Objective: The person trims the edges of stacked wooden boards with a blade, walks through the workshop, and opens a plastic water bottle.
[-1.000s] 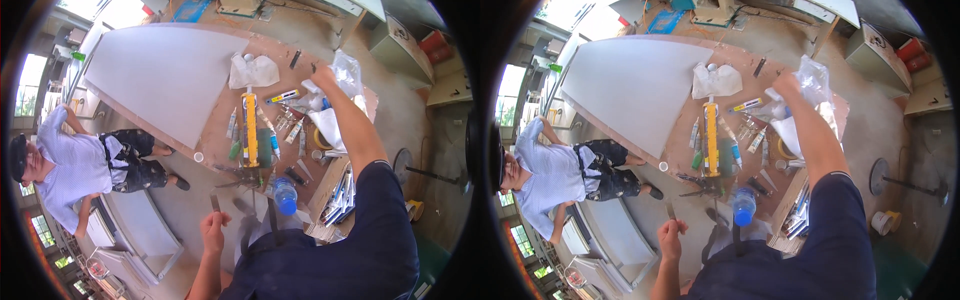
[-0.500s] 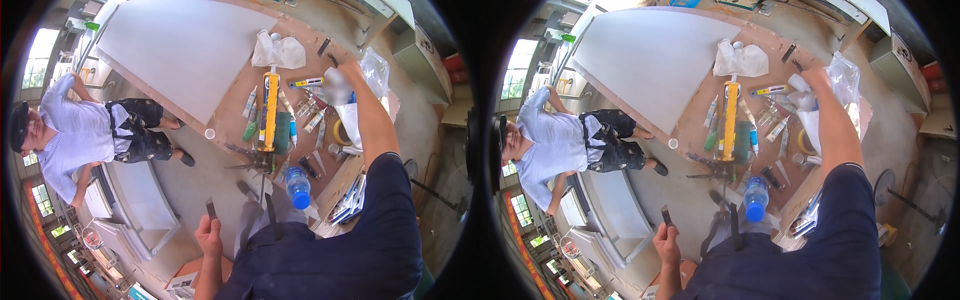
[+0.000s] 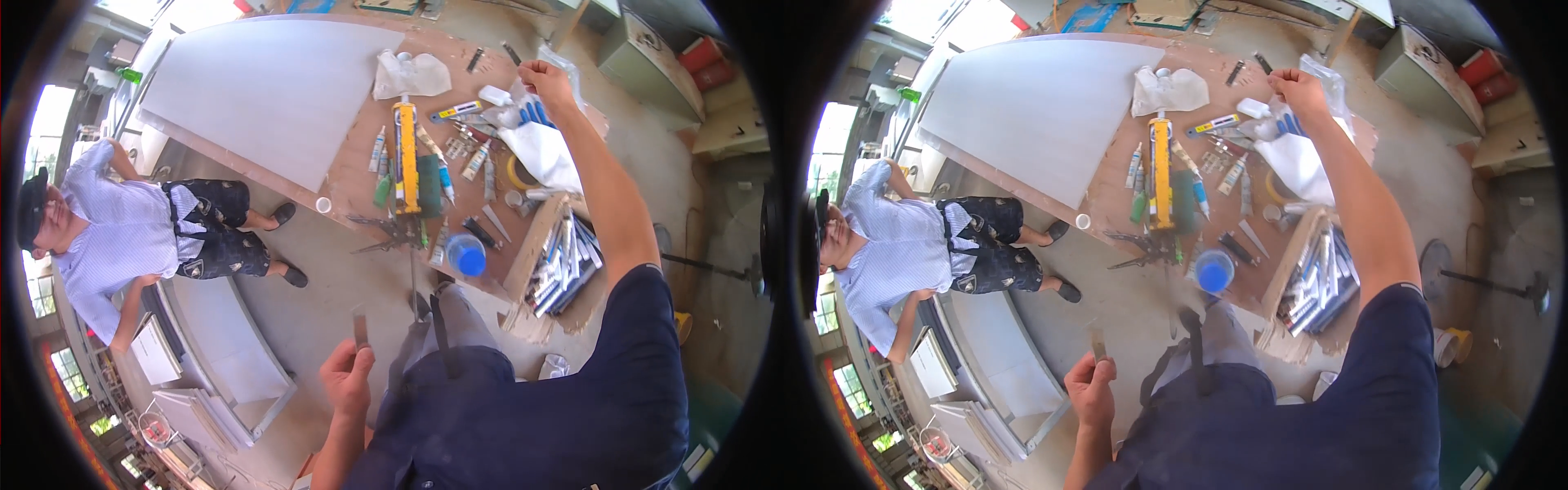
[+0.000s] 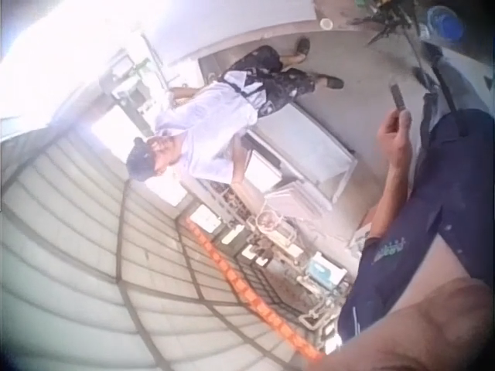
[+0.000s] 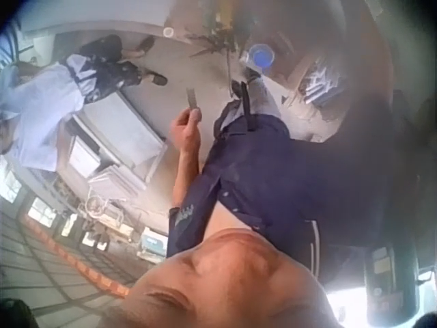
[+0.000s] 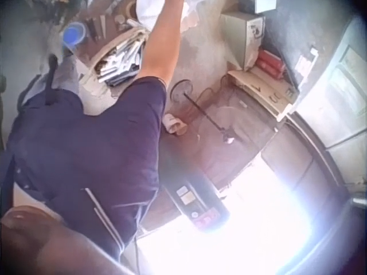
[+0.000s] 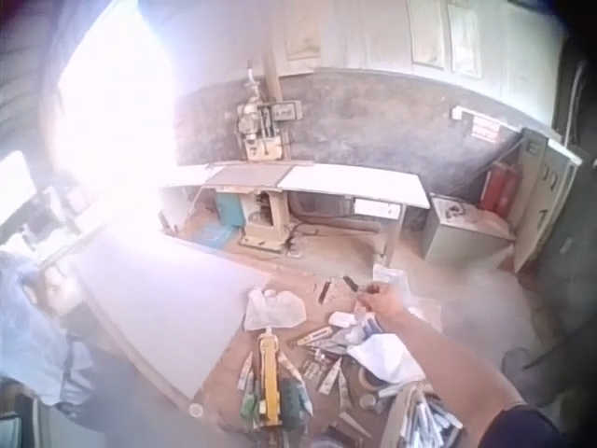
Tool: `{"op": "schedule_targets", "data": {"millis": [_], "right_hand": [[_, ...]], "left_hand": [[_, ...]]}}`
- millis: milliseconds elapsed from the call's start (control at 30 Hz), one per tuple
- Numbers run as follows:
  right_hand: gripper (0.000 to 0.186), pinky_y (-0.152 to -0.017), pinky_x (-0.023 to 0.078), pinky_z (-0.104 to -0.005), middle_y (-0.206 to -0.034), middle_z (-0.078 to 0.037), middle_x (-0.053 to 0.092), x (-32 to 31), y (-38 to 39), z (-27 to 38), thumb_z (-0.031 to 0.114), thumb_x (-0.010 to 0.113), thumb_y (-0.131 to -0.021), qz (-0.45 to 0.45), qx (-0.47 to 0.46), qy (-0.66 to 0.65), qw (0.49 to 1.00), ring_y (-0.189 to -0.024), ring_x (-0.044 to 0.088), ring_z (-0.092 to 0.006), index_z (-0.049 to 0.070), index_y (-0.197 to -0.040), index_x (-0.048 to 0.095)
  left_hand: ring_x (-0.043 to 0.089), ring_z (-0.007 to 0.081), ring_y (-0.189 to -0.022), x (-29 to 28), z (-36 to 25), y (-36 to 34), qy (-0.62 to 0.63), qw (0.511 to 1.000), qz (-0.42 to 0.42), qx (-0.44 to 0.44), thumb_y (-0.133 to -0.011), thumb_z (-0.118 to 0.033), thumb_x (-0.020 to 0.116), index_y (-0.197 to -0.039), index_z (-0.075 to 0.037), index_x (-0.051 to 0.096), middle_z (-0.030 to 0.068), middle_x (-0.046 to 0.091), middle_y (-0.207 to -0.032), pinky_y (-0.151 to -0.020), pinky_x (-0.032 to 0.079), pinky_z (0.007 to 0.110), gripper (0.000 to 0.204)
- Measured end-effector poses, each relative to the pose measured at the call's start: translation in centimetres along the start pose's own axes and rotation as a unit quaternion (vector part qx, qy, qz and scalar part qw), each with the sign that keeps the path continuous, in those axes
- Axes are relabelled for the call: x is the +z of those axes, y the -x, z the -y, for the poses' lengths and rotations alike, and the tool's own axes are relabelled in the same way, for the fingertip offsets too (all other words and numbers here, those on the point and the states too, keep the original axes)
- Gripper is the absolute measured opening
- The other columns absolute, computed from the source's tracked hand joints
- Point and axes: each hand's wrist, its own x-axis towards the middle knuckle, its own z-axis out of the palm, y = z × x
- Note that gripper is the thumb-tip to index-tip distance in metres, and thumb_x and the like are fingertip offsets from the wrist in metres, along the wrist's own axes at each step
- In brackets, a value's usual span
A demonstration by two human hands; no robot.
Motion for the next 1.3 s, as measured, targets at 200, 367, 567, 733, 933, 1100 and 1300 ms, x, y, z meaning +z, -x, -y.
{"op": "schedule_targets", "data": {"millis": [200,367,567,733,933,1100,1300], "right_hand": [[0.023,-0.061,0.046,-0.0253,-0.071,-0.003,0.063,-7.0,19.3,2.1,0.011,0.072,-0.076,-0.098,-0.029,0.192,0.976,-0.065,0.055,-0.0086,0.001,-0.097,0.066],[0.009,-0.061,0.046,-0.024,-0.072,-0.003,0.063,-8.0,34.9,1.8,0.004,0.069,-0.077,-0.099,-0.085,0.257,0.958,-0.066,0.056,-0.0076,0.002,-0.085,0.065],[0.011,-0.049,0.044,-0.0306,-0.067,-0.007,0.056,-7.5,39.0,-1.2,-0.003,0.068,-0.069,0.022,-0.243,0.26,0.934,-0.055,0.057,-0.0203,0.005,-0.075,0.065],[0.016,-0.047,0.043,-0.0337,-0.064,-0.006,0.052,-8.1,37.3,-3.3,-0.001,0.068,-0.062,0.092,-0.406,0.28,0.865,-0.054,0.054,-0.0231,0.007,-0.075,0.065],[0.019,-0.049,0.042,-0.0351,-0.064,-0.006,0.047,-8.9,35.4,-4.3,0.002,0.067,-0.06,0.158,-0.424,0.285,0.845,-0.056,0.052,-0.0232,0.007,-0.078,0.062],[0.025,-0.047,0.041,-0.0359,-0.064,-0.007,0.049,-9.0,34.2,-4.7,-0.003,0.066,-0.058,0.198,-0.425,0.275,0.839,-0.055,0.052,-0.0255,0.005,-0.082,0.062],[0.018,-0.049,0.043,-0.036,-0.063,-0.007,0.046,-8.7,34.4,-4.4,0.002,0.066,-0.06,0.192,-0.417,0.302,0.835,-0.056,0.053,-0.0243,0.006,-0.076,0.06]], "left_hand": [[0.046,0.0059,-0.064,3.4,1.9,2.7,-0.04,0.98,0.183,-0.062,-0.084,-0.009,0.062,-0.081,0.001,0.063,-0.0017,0.055,-0.069,-0.058,0.035,0.022,0.011],[0.043,0.0037,-0.058,9.9,4.8,3.1,0.043,0.952,0.256,-0.16,-0.085,-0.013,0.062,-0.077,-0.001,0.062,-0.0041,0.051,-0.064,-0.052,0.032,0.021,0.014],[0.037,0.0037,-0.053,15.7,7.1,3.6,0.11,0.946,0.214,-0.216,-0.085,-0.011,0.061,-0.07,-0.004,0.059,-0.0053,0.047,-0.061,-0.048,0.026,0.022,0.016],[0.035,0.0042,-0.052,18.5,7.9,3.7,0.121,0.952,0.167,-0.228,-0.083,-0.007,0.061,-0.07,-0.005,0.058,-0.0052,0.045,-0.06,-0.048,0.023,0.023,0.014],[0.035,0.0048,-0.052,19.9,8.1,4.2,0.13,0.962,0.139,-0.197,-0.084,-0.008,0.061,-0.069,-0.004,0.057,-0.0044,0.045,-0.06,-0.048,0.024,0.023,0.016],[0.036,0.0051,-0.054,19.9,8.5,4.4,0.146,0.959,0.135,-0.2,-0.085,-0.008,0.061,-0.071,-0.003,0.059,-0.004,0.047,-0.062,-0.049,0.025,0.023,0.015],[0.036,0.0053,-0.054,20.1,8.9,4.8,0.141,0.967,0.122,-0.174,-0.085,-0.009,0.061,-0.072,-0.003,0.059,-0.0042,0.047,-0.062,-0.05,0.026,0.022,0.015]]}}
